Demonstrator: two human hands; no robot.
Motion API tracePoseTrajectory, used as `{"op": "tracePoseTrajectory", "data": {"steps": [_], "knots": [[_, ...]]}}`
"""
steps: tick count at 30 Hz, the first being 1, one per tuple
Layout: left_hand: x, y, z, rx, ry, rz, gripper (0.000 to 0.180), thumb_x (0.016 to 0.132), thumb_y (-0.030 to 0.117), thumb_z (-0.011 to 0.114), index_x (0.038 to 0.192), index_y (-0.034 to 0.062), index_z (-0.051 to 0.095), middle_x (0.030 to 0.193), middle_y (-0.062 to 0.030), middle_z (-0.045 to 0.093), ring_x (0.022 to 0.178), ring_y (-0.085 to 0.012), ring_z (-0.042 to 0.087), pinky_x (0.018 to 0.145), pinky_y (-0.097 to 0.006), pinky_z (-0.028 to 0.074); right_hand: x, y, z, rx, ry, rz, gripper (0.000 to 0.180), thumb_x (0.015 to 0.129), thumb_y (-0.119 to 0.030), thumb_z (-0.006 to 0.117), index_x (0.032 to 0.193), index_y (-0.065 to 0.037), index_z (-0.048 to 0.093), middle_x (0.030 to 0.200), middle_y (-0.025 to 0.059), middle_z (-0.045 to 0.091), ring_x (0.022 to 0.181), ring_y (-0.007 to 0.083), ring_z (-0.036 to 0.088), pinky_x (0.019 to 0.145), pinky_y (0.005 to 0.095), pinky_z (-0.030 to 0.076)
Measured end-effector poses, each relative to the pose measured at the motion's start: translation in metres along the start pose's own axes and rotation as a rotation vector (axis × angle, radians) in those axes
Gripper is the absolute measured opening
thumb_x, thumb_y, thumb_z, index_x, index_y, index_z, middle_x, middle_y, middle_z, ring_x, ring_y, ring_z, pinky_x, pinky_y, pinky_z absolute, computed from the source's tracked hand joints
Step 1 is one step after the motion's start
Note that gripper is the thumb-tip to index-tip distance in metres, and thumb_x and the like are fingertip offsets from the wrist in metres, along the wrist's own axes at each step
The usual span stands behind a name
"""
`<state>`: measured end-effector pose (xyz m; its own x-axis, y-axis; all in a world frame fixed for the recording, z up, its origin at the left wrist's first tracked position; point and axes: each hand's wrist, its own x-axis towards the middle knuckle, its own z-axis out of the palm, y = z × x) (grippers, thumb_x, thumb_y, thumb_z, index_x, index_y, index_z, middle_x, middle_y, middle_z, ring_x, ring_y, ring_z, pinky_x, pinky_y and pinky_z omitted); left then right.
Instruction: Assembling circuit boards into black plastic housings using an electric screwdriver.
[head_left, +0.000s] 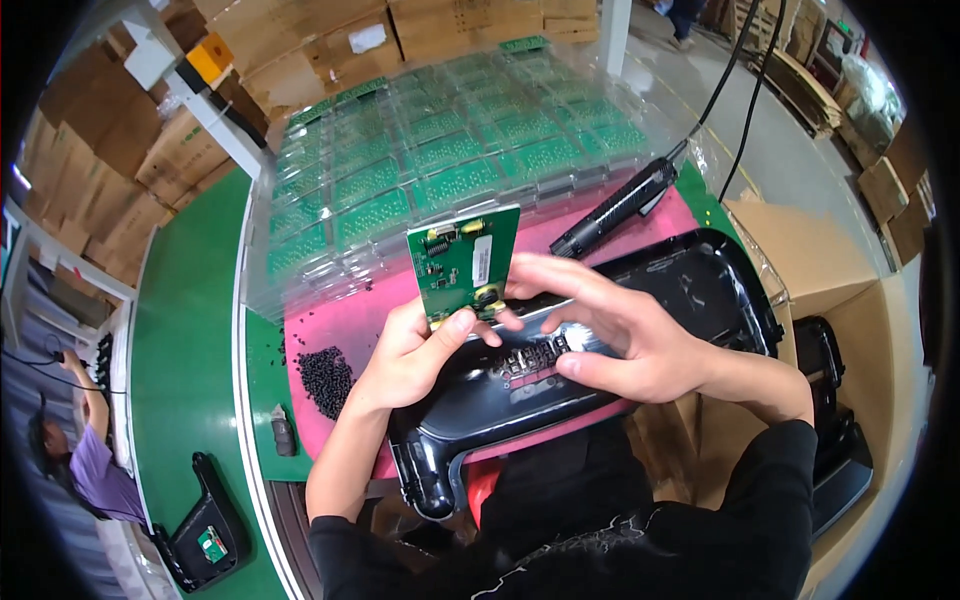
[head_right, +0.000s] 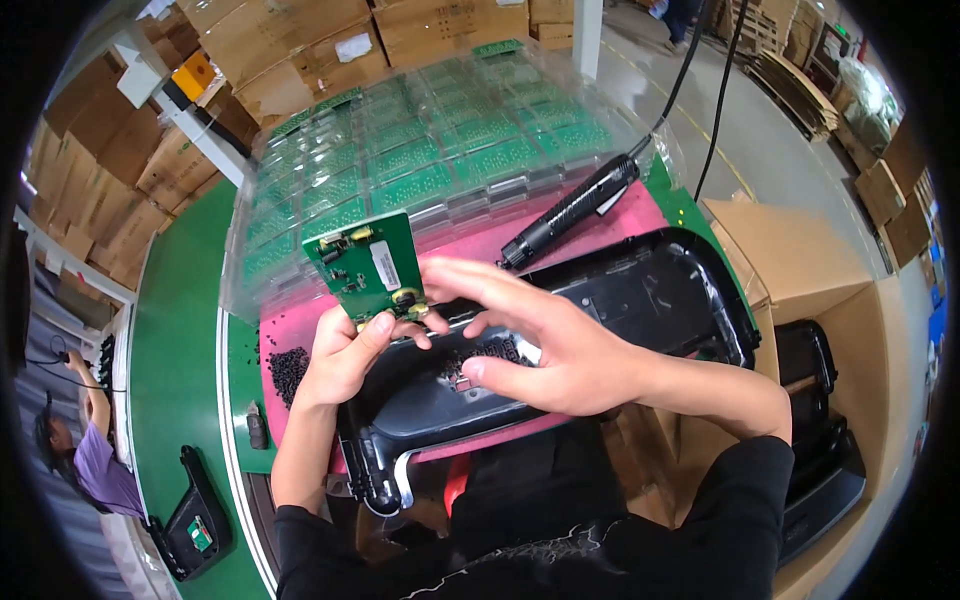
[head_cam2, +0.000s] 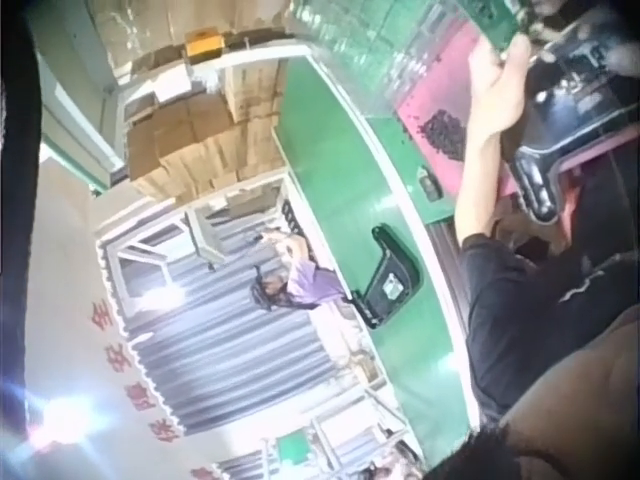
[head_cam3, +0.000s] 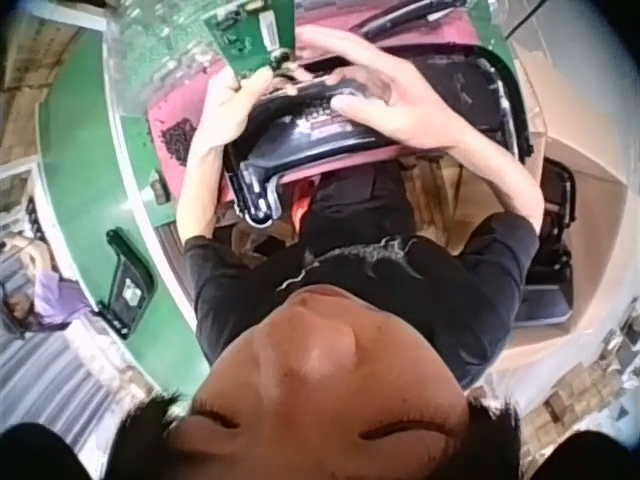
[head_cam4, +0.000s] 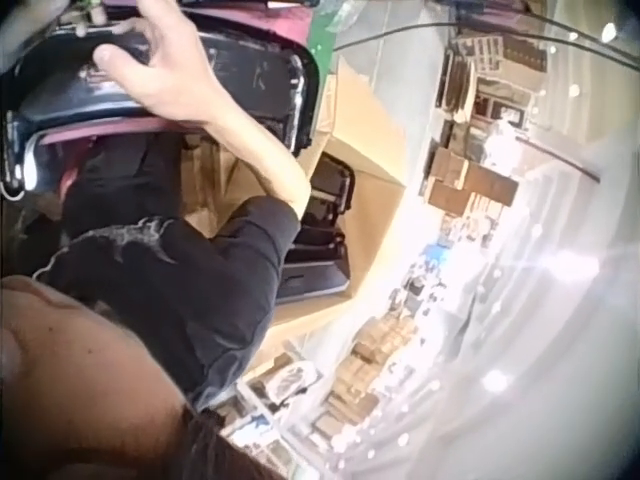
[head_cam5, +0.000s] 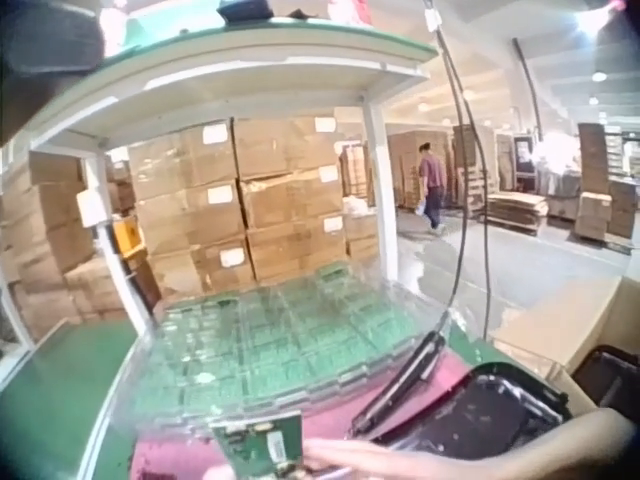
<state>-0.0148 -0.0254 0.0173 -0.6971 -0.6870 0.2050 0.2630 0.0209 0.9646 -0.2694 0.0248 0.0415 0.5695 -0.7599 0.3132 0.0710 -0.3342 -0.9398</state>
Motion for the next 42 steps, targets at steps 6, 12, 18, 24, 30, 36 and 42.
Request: {"op": "tracePoseTrajectory", "data": {"steps": [6,12,18,24,30,36,42], "knots": [[-0.013,-0.001,0.003,0.940,0.120,0.128,0.063,0.086,-0.009,0.060,0.147,-0.0046,0.041,0.120,-0.0170,0.066,0.098,-0.0272,0.066,0.085,-0.038,0.053,0.001,-0.003,0.001,-0.882,0.341,-0.475,0.074,0.070,-0.006,0.082,0.138,-0.002,0.052,0.138,0.0202,0.054,0.114,0.0340,0.060,0.086,0.0377,0.054],[-0.013,0.000,0.007,1.232,0.138,0.365,0.083,0.071,-0.010,0.068,0.148,-0.0101,0.035,0.110,-0.0173,0.066,0.090,-0.0320,0.065,0.081,-0.040,0.053,-0.002,0.013,0.006,-1.233,0.363,-0.839,0.037,0.068,-0.014,0.074,0.103,-0.006,0.066,0.098,0.0095,0.066,0.080,0.0227,0.059,0.063,0.0330,0.050],[-0.015,-0.006,0.008,1.156,0.158,0.413,0.083,0.071,-0.010,0.069,0.147,-0.0094,0.034,0.109,-0.0180,0.066,0.086,-0.0323,0.065,0.078,-0.040,0.053,-0.013,0.017,0.015,-1.268,0.270,-0.872,0.029,0.070,-0.014,0.071,0.098,-0.011,0.066,0.096,0.0042,0.066,0.080,0.0195,0.059,0.062,0.0327,0.047],[-0.022,-0.013,0.008,1.128,0.166,0.369,0.061,0.070,-0.010,0.069,0.127,-0.0029,0.048,0.106,-0.0181,0.065,0.085,-0.0342,0.064,0.076,-0.038,0.054,-0.022,0.020,0.016,-1.251,0.251,-0.886,0.023,0.072,-0.013,0.068,0.095,-0.012,0.067,0.091,0.0020,0.067,0.080,0.0176,0.059,0.063,0.0316,0.046],[-0.016,-0.006,0.012,1.143,0.105,0.362,0.048,0.067,-0.009,0.068,0.114,-0.0022,0.055,0.104,-0.0183,0.065,0.088,-0.0350,0.065,0.075,-0.040,0.054,-0.024,0.022,0.013,-1.275,0.317,-0.858,0.026,0.070,-0.013,0.069,0.096,-0.012,0.066,0.091,0.0020,0.067,0.079,0.0172,0.059,0.062,0.0313,0.045],[-0.015,-0.005,0.013,1.109,0.043,0.310,0.041,0.068,-0.007,0.068,0.108,-0.0023,0.058,0.102,-0.0177,0.065,0.089,-0.0350,0.065,0.075,-0.040,0.054,-0.023,0.026,0.012,-1.237,0.301,-0.887,0.027,0.069,-0.013,0.071,0.096,-0.014,0.067,0.090,0.0006,0.066,0.078,0.0167,0.058,0.062,0.0306,0.044],[-0.017,-0.009,0.014,1.039,0.052,0.292,0.041,0.068,-0.006,0.068,0.108,-0.0022,0.058,0.100,-0.0170,0.066,0.084,-0.0350,0.065,0.074,-0.039,0.054,-0.026,0.025,0.011,-1.258,0.314,-0.886,0.028,0.068,-0.013,0.072,0.096,-0.015,0.068,0.089,-0.0010,0.065,0.077,0.0151,0.057,0.062,0.0290,0.043]]}}
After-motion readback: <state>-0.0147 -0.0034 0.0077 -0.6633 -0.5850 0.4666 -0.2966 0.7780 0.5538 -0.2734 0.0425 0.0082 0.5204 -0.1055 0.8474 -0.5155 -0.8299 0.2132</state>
